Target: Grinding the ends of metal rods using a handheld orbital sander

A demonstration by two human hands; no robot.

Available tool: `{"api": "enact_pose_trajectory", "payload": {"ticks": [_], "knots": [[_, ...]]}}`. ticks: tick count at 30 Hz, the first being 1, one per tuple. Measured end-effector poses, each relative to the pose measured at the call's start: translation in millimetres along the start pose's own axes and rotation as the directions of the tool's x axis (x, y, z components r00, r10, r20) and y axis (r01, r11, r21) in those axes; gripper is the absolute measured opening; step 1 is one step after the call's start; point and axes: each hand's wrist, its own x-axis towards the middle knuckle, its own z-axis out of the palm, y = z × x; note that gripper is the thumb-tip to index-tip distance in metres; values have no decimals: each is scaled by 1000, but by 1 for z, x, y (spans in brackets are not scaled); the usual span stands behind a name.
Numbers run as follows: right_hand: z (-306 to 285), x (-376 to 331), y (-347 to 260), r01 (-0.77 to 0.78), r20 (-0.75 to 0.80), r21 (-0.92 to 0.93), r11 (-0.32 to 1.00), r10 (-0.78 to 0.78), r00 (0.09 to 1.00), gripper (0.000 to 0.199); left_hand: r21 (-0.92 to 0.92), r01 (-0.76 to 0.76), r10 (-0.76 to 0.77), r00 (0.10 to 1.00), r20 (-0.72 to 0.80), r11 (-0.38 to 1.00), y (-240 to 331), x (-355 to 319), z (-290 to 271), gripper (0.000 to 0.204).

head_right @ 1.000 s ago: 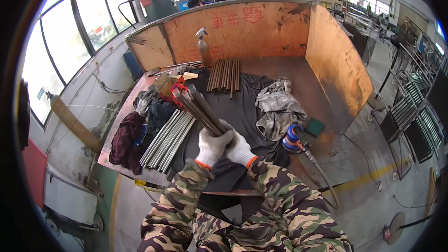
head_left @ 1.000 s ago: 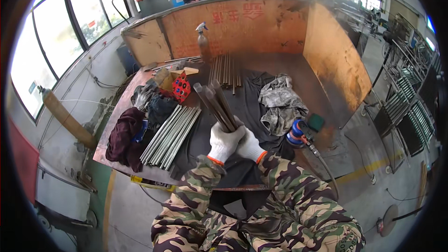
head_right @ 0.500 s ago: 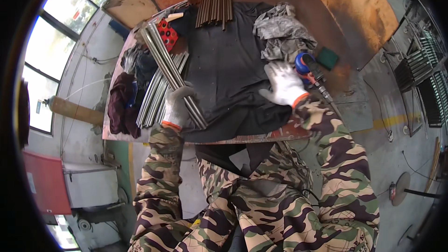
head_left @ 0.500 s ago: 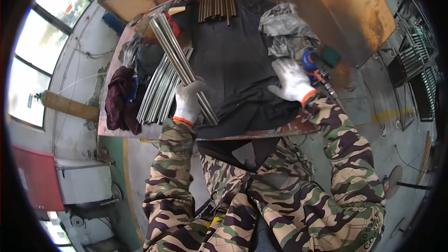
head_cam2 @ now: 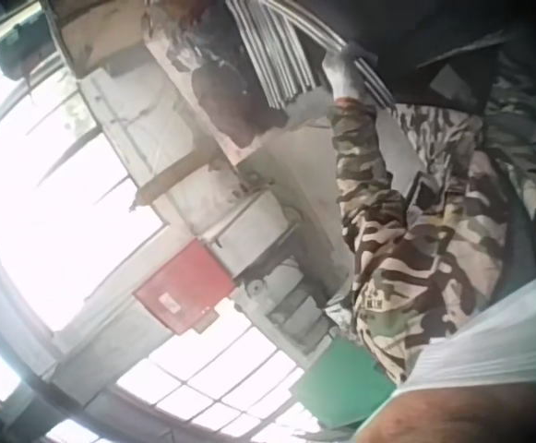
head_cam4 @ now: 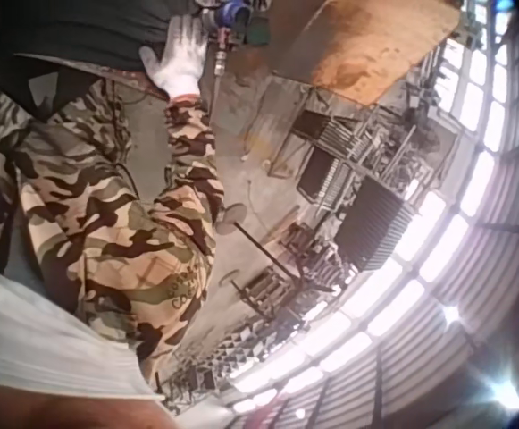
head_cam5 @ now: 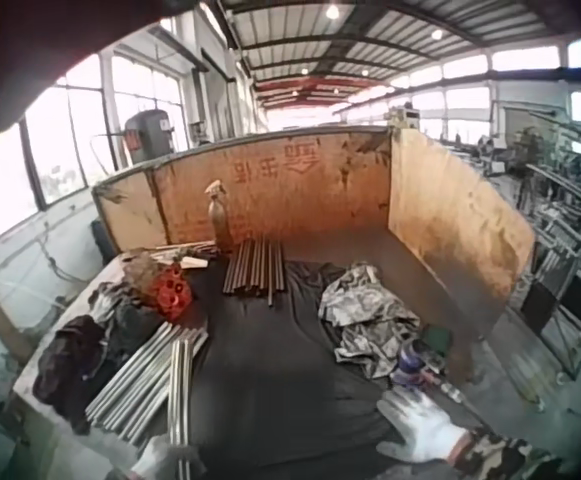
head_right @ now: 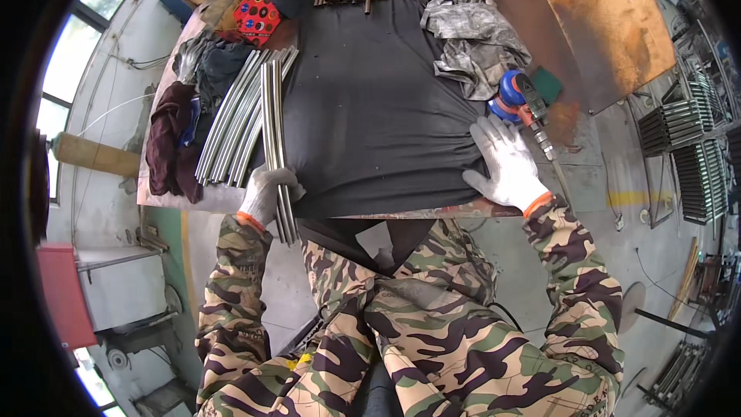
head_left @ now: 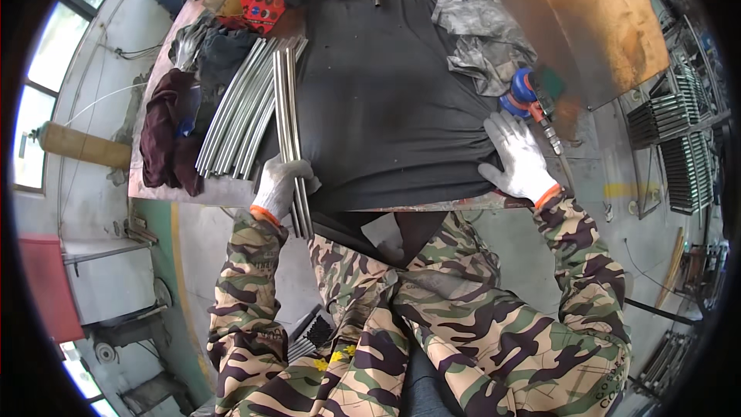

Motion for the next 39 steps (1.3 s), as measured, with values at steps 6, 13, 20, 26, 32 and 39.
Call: {"api": "enact_pose_trajectory", "payload": {"ticks": [6, 13, 20, 26, 32, 39], "knots": [[-65, 49, 14, -85, -579, -137, 987, -10, 816, 65, 213, -66, 54, 997, 63, 975, 8, -4, 0, 12], [-72, 84, 66, -456, -17, -123, 881, 458, 889, 72, 218, -56, 50, 998, 32, 974, 3, 6, -1, 11], [-133, 77, 120, -698, 63, 83, 711, 695, 716, 65, 137, -71, 69, 997, 23, 988, -2, 3, -3, 8], [-75, 73, 141, -483, -251, -342, 806, 417, 873, 59, 164, -22, 29, 999, -36, 986, 3, -1, -2, 9], [-31, 36, -5, 4, 23, 78, 997, -6, 1000, 75, 133, -27, 32, 999, -36, 991, 6, -1, 4, 8], [-53, -54, 39, -141, 111, -85, 986, 150, 982, 89, 151, -62, 59, 998, 24, 987, 5, 0, 0, 10]]}}
